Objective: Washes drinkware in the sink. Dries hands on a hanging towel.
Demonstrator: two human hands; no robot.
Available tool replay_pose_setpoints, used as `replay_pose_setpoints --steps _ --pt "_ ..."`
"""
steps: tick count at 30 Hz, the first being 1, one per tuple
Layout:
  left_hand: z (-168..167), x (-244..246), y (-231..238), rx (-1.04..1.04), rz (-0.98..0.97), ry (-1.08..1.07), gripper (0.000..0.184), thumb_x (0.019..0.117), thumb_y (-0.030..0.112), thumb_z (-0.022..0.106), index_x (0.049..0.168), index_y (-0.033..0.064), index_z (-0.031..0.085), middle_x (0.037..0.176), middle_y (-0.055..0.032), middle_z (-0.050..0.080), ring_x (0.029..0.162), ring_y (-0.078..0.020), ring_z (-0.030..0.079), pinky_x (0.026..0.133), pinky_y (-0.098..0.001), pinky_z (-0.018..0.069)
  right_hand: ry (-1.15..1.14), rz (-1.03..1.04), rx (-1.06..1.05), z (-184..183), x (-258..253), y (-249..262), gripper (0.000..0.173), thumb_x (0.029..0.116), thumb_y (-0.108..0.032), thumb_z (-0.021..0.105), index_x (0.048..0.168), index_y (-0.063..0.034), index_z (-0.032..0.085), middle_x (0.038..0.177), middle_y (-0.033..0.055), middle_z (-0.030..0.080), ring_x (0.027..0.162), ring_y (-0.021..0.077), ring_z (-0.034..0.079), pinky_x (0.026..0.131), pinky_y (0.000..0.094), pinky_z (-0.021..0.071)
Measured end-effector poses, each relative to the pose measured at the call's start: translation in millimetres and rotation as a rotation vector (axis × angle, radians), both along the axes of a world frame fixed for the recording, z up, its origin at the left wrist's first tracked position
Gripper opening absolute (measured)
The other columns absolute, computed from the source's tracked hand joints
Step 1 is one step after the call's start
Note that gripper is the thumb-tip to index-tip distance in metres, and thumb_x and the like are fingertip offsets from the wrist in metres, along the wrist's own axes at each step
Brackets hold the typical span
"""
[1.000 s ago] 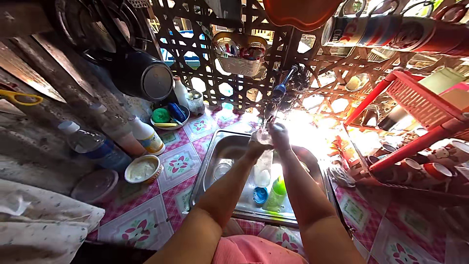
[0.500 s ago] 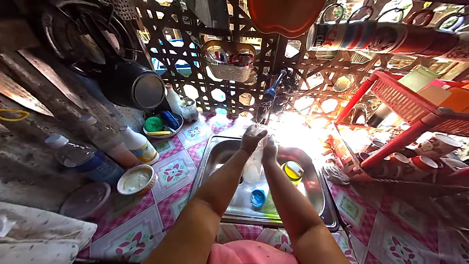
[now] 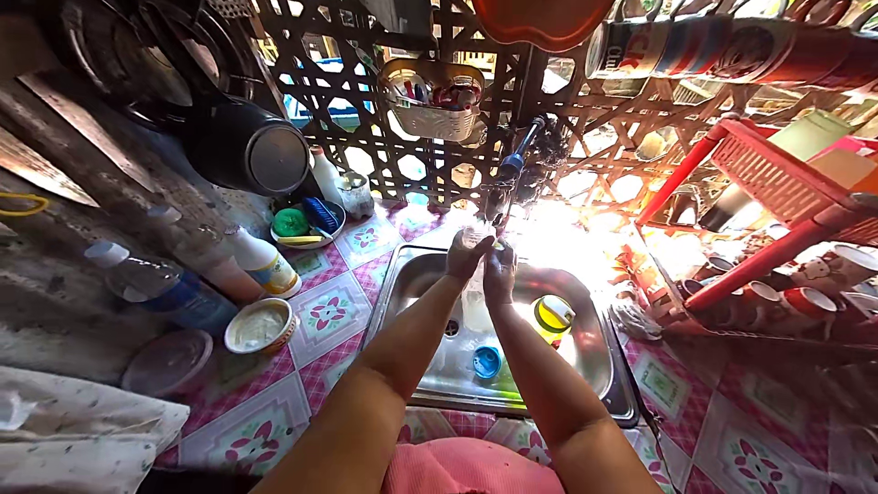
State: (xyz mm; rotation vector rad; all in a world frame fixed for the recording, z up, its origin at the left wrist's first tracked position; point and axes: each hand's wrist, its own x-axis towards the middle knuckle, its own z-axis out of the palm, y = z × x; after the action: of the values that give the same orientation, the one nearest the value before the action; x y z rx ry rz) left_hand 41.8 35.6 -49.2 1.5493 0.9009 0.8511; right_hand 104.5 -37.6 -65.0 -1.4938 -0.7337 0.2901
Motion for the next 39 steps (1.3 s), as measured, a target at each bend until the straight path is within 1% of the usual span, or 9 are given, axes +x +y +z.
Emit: replay_pose_setpoints --steps 5,10,14,17,20,25,30,34,39 --pt "3.0 -6.8 1.0 -0.067 -0.021 -0.212 0.064 0.0902 0.032 0.077 0.142 0.0045 0.052 0.136 -0.0155 0.061 0.125 -0.0242 0.060 0.107 -0.0448 0.0493 0.424 0.198 -0.190 23.7 19.5 10.5 0.063 0.1095 -0.053 0.026 0.147 -0.0071 0.049 0.138 0.0209 0.058 0.122 0.0317 0.058 0.099 0.0552 0.0482" --pt "22.9 1.2 9.7 0.006 0.327 -0.164 0.077 0.0873 0.040 0.080 0.144 -0.0004 0.046 0.136 -0.0210 0.059 0.128 -0.0276 0.057 0.111 -0.0453 0.0449 -0.136 -0.005 -0.124 13.1 -32.0 14.9 0.046 0.1076 -0.025 0.041 0.146 -0.0008 0.049 0.148 0.0230 0.050 0.140 0.0350 0.045 0.118 0.0526 0.0345" --pt "34.7 -3.6 16.5 -0.015 0.522 -0.316 0.075 0.0905 0.039 0.076 0.145 0.0009 0.043 0.136 -0.0194 0.058 0.126 -0.0253 0.057 0.108 -0.0424 0.0469 -0.171 -0.107 -0.239 -23.0 -51.2 0.4 0.045 0.1017 -0.023 0.051 0.141 -0.0013 0.056 0.151 0.0226 0.047 0.147 0.0377 0.036 0.121 0.0548 0.0250" --pt "39.5 -11.4 16.8 0.016 0.494 -0.422 0.069 0.0937 0.036 0.073 0.145 0.0018 0.043 0.138 -0.0182 0.056 0.128 -0.0222 0.055 0.108 -0.0391 0.0467 0.204 -0.249 -0.139 -36.8 -44.0 -0.7 0.047 0.1033 -0.016 0.046 0.143 0.0090 0.046 0.147 0.0329 0.043 0.142 0.0407 0.039 0.121 0.0488 0.0297" --pt "30.5 -23.4 17.7 0.088 0.393 -0.515 0.062 0.0956 0.026 0.069 0.145 -0.0016 0.043 0.140 -0.0193 0.054 0.128 -0.0218 0.055 0.109 -0.0374 0.0467 0.831 -0.268 0.033 -33.4 -41.1 0.5 0.050 0.1123 -0.034 0.030 0.153 -0.0039 0.033 0.146 0.0255 0.046 0.128 0.0354 0.052 0.100 0.0534 0.0491" --pt "18.9 -55.9 36.3 0.012 0.028 -0.650 0.065 0.1017 0.043 0.051 0.152 0.0053 0.034 0.139 -0.0153 0.055 0.122 -0.0208 0.059 0.104 -0.0407 0.0521 1.299 0.326 -0.004 -42.3 -10.4 -16.5 0.071 0.1001 -0.067 0.026 0.142 -0.0134 0.044 0.120 0.0261 0.062 0.095 0.0424 0.066 0.070 0.0547 0.0573" --pt "34.0 -75.2 33.3 0.007 -0.249 -0.549 0.123 0.0630 0.081 0.075 0.152 0.0082 0.032 0.138 -0.0070 0.056 0.122 -0.0132 0.058 0.103 -0.0346 0.0518 1.170 0.497 -0.108 -46.8 3.2 -11.0 0.051 0.1032 -0.051 0.034 0.132 -0.0127 0.053 0.108 0.0190 0.066 0.088 0.0334 0.067 0.068 0.0479 0.0571" --pt "38.1 -66.5 28.2 0.047 0.002 -0.490 0.081 0.0970 0.042 0.062 0.160 0.0118 0.022 0.145 -0.0182 0.049 0.125 -0.0244 0.057 0.102 -0.0439 0.0523 1.139 0.337 0.136 -54.4 10.4 -5.8 0.041 0.1064 -0.037 0.042 0.134 -0.0091 0.051 0.117 0.0221 0.062 0.096 0.0374 0.065 0.075 0.0551 0.0579" --pt "32.4 -52.5 -2.3 -0.009 0.024 -0.412 0.090 0.0807 0.021 0.084 0.152 0.0070 0.031 0.141 -0.0151 0.053 0.126 -0.0212 0.057 0.104 -0.0408 0.0520 1.065 0.171 -0.046 -73.5 22.5 -14.3 0.039 0.1035 -0.031 0.052 0.136 -0.0089 0.052 0.124 0.0209 0.063 0.109 0.0359 0.064 0.086 0.0571 0.0560"
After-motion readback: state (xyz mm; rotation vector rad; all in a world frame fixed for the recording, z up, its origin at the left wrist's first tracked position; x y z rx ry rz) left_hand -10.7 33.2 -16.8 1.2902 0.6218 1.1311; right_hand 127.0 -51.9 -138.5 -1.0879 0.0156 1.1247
